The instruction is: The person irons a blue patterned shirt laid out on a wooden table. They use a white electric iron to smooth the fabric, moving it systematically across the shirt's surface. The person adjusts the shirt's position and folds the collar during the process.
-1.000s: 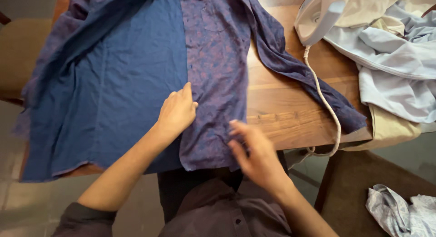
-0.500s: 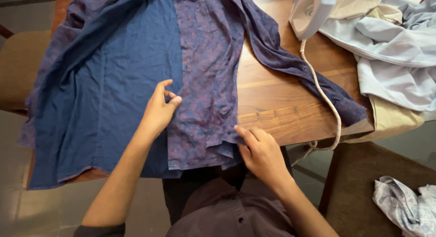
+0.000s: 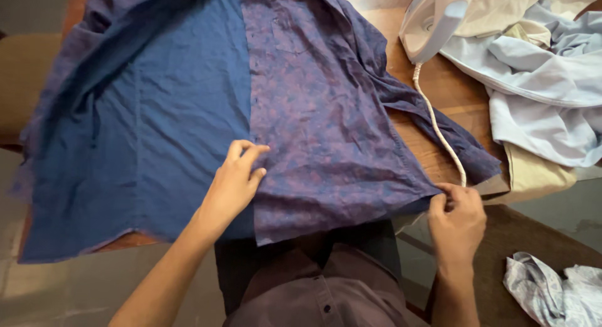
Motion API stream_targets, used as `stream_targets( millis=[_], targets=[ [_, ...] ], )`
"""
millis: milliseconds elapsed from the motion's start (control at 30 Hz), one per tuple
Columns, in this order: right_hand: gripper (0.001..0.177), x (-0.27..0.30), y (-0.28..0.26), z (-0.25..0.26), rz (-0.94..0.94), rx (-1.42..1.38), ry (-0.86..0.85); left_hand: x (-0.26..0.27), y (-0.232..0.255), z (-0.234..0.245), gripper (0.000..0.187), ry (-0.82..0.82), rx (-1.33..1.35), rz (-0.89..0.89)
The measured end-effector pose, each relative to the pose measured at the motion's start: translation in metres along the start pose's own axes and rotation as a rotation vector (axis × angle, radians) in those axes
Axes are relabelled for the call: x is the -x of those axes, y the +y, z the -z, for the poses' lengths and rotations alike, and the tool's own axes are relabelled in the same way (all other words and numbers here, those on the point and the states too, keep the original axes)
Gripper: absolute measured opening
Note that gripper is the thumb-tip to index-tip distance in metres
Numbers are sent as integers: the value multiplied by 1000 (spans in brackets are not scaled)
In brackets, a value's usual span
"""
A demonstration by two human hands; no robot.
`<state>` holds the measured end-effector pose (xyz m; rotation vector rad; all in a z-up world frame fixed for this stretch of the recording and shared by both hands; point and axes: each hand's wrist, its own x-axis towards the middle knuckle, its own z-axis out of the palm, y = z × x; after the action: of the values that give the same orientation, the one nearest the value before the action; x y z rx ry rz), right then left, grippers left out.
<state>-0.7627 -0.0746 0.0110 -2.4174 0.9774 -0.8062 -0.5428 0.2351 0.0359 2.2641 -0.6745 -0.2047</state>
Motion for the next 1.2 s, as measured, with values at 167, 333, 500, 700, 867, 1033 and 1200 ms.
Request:
stream_targets(
  millis=[167,333,500,700,867,1033,1200],
  targets=[
    [35,-11,-2,18,40,204,-174,-26,-16,18,29,-87,-66,-90],
    [49,-6,-53,36,315,109,-114,-110,-75,29,38,211,-313,-217],
    [49,0,-108,-16,568,-201,-326,-124,-128,11,58,352,-684,-149],
    [71,9,-110,-67,670,177,-477,-104,-138,28,62,260,-587,-48],
    [76,5,-104,-55,745,168,-607,-138,-121,53,60,161,-522,32],
    [46,-68,-128,-50,744,75,-670,-260,-93,56,41,256,-417,-381],
    [24,-221,-181,-149,834,-293,-293,-395,-74,41,35,379,-364,-253]
  ],
)
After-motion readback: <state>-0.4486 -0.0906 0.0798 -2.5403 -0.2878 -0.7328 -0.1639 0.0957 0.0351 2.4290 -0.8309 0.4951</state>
